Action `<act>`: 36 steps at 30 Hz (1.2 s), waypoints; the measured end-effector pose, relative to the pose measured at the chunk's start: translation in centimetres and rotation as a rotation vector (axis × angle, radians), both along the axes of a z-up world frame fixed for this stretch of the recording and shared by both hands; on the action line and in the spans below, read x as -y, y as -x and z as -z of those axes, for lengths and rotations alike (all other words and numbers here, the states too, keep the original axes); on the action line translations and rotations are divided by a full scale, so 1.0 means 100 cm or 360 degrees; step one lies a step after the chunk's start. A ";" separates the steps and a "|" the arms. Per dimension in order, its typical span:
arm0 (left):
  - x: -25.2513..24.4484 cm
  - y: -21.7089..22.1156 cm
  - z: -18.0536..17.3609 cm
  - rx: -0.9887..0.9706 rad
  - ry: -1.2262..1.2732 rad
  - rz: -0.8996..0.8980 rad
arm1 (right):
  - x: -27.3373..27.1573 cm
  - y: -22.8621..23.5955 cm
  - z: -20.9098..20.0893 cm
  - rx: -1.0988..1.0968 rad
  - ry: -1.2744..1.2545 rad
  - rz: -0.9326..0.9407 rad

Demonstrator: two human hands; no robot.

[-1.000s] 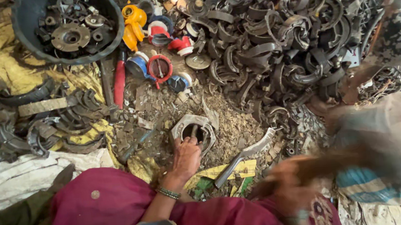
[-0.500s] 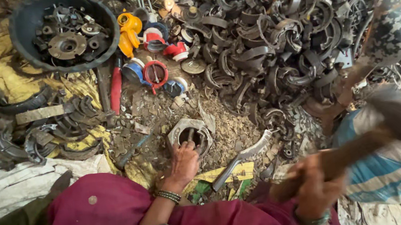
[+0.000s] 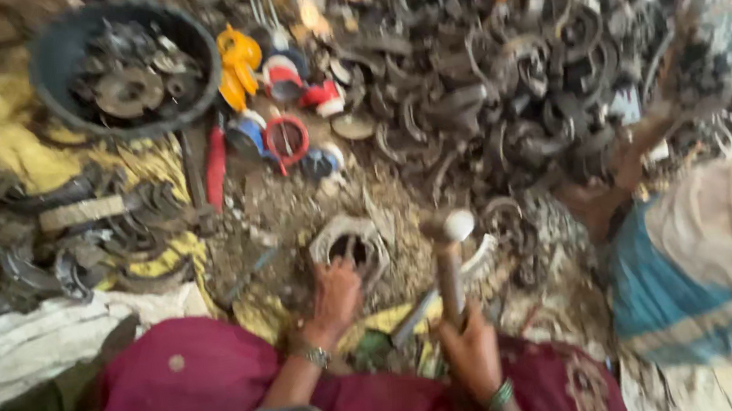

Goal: The person sits on the floor and uses a hammer to repeatedly strike a metal part placed on a metal block. They pick up curved metal pieces from a pile, position them on the block, and strike them to break them into smaller pieces.

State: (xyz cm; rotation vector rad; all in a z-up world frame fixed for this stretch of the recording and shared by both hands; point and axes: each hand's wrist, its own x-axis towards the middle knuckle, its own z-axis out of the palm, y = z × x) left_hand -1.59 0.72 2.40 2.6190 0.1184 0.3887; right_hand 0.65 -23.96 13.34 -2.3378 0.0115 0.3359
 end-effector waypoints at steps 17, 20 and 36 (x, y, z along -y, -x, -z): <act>0.016 -0.023 0.057 0.0253 0.0740 0.0024 | -0.001 0.013 0.027 0.0099 0.0103 -0.0491; 0.005 -0.020 0.046 0.0176 -0.0009 0.0013 | 0.000 0.008 0.013 0.0152 0.0055 -0.0270; 0.015 -0.012 0.028 0.0081 0.0143 -0.0035 | -0.002 -0.006 0.016 0.0335 0.0467 -0.0483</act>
